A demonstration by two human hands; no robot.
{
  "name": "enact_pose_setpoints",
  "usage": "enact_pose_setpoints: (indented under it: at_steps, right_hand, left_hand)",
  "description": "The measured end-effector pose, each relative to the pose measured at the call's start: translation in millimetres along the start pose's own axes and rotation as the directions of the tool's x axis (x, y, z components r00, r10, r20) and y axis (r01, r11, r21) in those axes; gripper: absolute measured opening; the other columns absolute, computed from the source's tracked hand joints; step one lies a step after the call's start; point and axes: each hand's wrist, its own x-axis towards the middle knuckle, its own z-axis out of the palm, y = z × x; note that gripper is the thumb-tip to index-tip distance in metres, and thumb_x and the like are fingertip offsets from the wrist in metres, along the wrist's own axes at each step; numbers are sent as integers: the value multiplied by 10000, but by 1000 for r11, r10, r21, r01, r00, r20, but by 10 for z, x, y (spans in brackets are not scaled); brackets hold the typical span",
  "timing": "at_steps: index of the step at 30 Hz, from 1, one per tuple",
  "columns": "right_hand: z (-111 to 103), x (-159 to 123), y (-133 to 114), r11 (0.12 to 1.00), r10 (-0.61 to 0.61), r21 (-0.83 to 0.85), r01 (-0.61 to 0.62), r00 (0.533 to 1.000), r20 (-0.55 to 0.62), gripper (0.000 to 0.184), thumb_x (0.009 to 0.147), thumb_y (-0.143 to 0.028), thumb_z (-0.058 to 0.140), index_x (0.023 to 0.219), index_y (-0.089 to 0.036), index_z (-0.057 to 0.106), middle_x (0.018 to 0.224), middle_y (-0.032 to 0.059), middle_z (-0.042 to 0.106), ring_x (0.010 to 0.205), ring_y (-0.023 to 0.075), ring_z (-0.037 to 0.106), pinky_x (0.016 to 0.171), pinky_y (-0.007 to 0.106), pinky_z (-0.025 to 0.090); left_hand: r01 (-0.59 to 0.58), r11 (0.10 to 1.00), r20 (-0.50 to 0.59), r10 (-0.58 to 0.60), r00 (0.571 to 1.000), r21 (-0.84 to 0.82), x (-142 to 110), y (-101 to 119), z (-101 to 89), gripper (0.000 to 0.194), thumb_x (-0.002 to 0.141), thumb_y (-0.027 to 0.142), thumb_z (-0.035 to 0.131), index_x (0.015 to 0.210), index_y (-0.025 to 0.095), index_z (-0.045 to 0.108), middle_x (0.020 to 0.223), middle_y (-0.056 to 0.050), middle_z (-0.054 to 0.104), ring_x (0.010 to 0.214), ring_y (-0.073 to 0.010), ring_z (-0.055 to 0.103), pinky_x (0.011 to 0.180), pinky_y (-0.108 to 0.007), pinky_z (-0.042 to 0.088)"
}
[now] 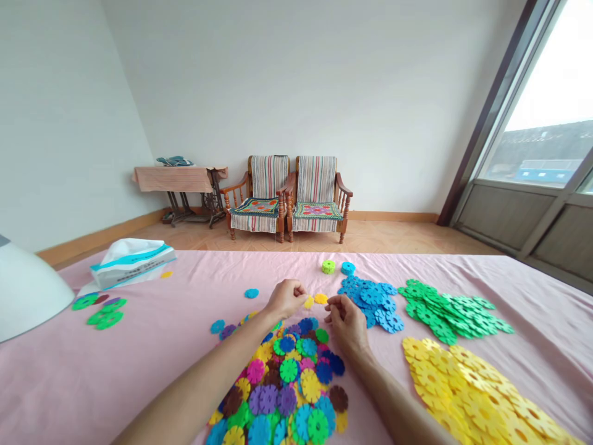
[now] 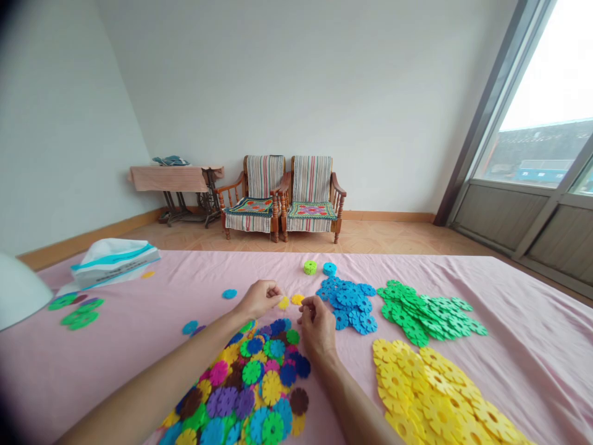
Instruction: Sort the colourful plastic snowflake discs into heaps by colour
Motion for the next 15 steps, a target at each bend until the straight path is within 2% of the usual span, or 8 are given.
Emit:
enact_pose_setpoints:
  at_steps: [3,6,9,15]
  right_hand:
    - [-2,3,9,1000,3,-1,-3,1000,6,200,767,-329,427,811,-179,552,728,44,667,515,153,622,507,254,479]
    - [0,1,1,1000,-1,-2,1,1000,7,197,767,-321,422,800,-177,553,715,40,660,508,152,620,497,251,476]
    - [3,-2,-10,1000,2,8,-2,1000,8,193,753,-318,430,796,-176,555,705,39,659,502,154,619,494,255,477]
    - [-5,-5,-34,1000,10,-10,-10,999,31,181,735,-303,429,789,-180,549,701,37,655,519,158,622,497,252,473]
  left_hand:
    - [25,999,-23,-26,999,-34,110,29,117,168,730,178,523,794,110,663,742,-60,690,668,-150,620,578,-209,434]
    - [25,999,-42,-26,999,-29,115,6,56,211,730,164,517,877,111,660,842,-75,692,739,-156,618,642,-224,445]
    - [-10,1000,2,10,1000,0,21,-80,-147,210,711,143,506,848,118,663,783,-53,685,701,-147,605,633,-219,437]
    - [-92,991,180,74,981,93,-326,-286,-666,163,644,151,535,723,151,678,680,-8,662,643,-138,579,582,-198,393]
